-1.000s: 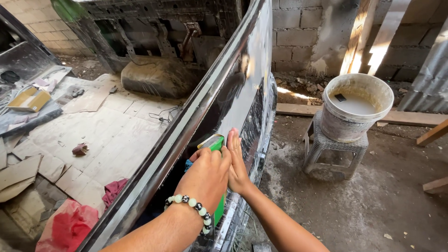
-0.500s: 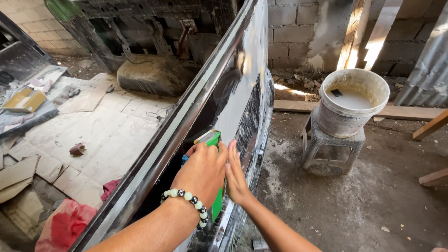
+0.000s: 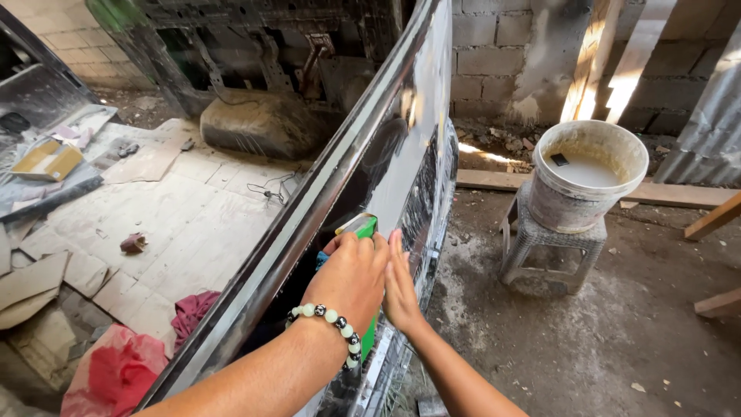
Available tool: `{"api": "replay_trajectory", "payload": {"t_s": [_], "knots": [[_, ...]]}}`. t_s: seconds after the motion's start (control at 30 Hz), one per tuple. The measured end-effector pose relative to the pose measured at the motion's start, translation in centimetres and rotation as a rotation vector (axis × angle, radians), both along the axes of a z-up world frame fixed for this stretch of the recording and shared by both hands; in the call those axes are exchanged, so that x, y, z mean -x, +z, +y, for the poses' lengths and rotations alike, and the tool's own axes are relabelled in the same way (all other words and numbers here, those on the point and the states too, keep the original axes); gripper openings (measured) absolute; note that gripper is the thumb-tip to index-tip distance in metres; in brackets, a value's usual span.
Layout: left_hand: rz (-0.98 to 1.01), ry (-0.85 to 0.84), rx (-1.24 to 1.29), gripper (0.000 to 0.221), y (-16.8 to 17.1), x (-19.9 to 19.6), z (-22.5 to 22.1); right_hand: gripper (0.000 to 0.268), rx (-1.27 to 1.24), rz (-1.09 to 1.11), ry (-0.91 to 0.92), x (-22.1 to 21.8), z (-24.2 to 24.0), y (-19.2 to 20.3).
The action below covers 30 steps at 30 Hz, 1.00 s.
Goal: The person scrubs the side panel of a car with a green sponge, repeatedly dipping it into a bucket of water to rinse. The person works on the lower section of the vehicle's body, moving the sponge back and forth to clean the surface.
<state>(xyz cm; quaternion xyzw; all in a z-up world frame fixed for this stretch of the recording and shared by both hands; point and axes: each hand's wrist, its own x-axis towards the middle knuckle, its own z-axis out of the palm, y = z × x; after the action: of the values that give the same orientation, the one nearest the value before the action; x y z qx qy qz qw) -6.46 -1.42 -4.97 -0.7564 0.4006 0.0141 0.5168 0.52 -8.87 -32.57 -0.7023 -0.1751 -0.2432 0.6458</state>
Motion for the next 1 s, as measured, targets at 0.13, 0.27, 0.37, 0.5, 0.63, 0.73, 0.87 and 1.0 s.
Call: {"api": "replay_trajectory", "payload": {"t_s": [0.13,0.27,0.37,0.5,0.63,0.73,0.87,1.0], "knots": [[-0.053,-0.048,0.032,0.055,-0.2,0.0,0.1,0.060,-0.045,0.031,-0.109,-3.9,-1.1,0.2],[-0.017,-0.010,-0.005,0.045,0.0,0.2,0.0,0.060,-0.131,0.084,-0.088,-3.2,-0.7,-0.1],[-0.022,-0.008,0.006,0.044,-0.2,-0.2,0.0,0.062,-0.133,0.054,-0.027,-0.2,0.3,0.2],[-0.016,0.001,0.013,0.044,-0.1,0.0,0.0,0.064,-0.039,0.110,-0.003,0.6,0.0,0.5],[-0.030,-0.012,0.024,0.049,0.1,0.0,0.0,0.064,-0.179,0.104,0.014,-4.1,-1.3,0.6],[0.004,0.029,0.000,0.040,0.4,0.2,-0.2,0.064,-0.226,0.153,-0.039,-5.2,-1.2,0.5],[0.006,0.023,0.009,0.046,0.5,0.0,-0.3,0.066,-0.201,0.126,-0.051,-2.5,0.0,0.3],[-0.010,0.006,-0.001,0.047,0.1,0.0,-0.1,0.064,-0.056,0.062,-0.054,-0.6,0.6,0.7]]}}
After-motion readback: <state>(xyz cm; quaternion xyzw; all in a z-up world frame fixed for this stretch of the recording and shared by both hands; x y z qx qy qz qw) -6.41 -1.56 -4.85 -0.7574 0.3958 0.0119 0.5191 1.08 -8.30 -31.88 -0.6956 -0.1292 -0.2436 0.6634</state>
